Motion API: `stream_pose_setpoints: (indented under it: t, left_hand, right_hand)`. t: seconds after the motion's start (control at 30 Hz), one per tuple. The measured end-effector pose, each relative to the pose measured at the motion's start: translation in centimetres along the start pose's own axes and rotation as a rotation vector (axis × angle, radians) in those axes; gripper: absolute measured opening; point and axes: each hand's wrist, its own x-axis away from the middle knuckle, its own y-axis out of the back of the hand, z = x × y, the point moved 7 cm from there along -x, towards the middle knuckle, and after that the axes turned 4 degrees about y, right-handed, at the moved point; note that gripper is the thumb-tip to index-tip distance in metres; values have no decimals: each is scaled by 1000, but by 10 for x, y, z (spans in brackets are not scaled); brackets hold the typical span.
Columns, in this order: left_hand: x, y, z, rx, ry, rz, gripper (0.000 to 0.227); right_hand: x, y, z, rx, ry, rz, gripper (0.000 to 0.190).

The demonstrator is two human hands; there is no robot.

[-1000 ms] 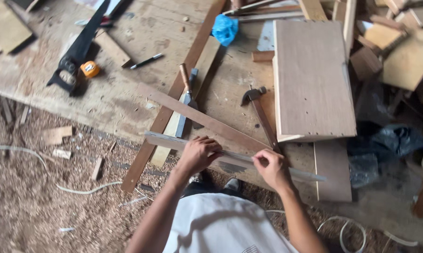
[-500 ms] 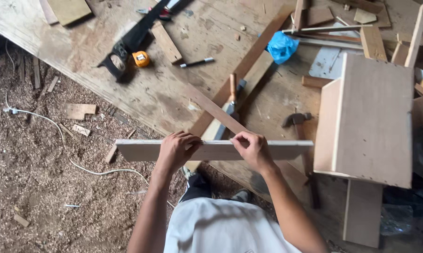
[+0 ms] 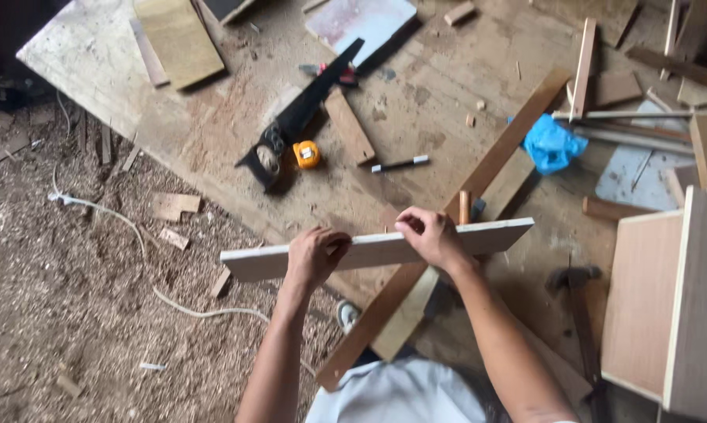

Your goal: The person measures a wooden plank with a metal ruler and marks it with a red marker. They then use pliers to remove a metal strip from the plank and align it with another wooden piece on the workbench.

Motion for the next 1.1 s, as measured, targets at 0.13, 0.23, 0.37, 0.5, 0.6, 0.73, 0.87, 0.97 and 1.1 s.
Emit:
stream_pose_setpoints:
  t: [0.13, 0.23, 0.37, 0.5, 0.6, 0.73, 0.87, 0.97, 1.1]
  left_hand:
    - [-44, 13, 16, 60, -62, -98, 10]
    - [-84, 18, 39, 61, -23, -103, 12]
    - [-124, 20, 61, 55, 26, -121, 13]
    - [-166, 28, 80, 79, 62, -181, 14]
    - [-178, 23, 91, 77, 75, -189, 14]
    - [-191, 21, 102, 30, 49, -272, 15]
    - [-199, 16, 106, -8, 45, -293, 16]
    - [-200, 15, 106, -22, 38, -302, 17]
    - [-198, 12, 109, -30, 49, -282, 18]
  right_hand:
    - [-74, -8, 2, 54, 23, 37, 19]
    - [-132, -21, -11, 10, -29, 115, 20]
    - [-213, -45, -47, -120, -150, 300, 19]
    - [-296, -60, -80, -52, -218, 202, 23]
    - [-338, -75, -100, 135, -128, 55, 29]
    - [-366, -106, -109, 269, 66, 0, 51]
    - [-380, -122, -117, 314, -24, 74, 66]
    - [-388, -127, -118, 422, -156, 159, 56]
    - [-390, -123, -108, 433, -120, 102, 37]
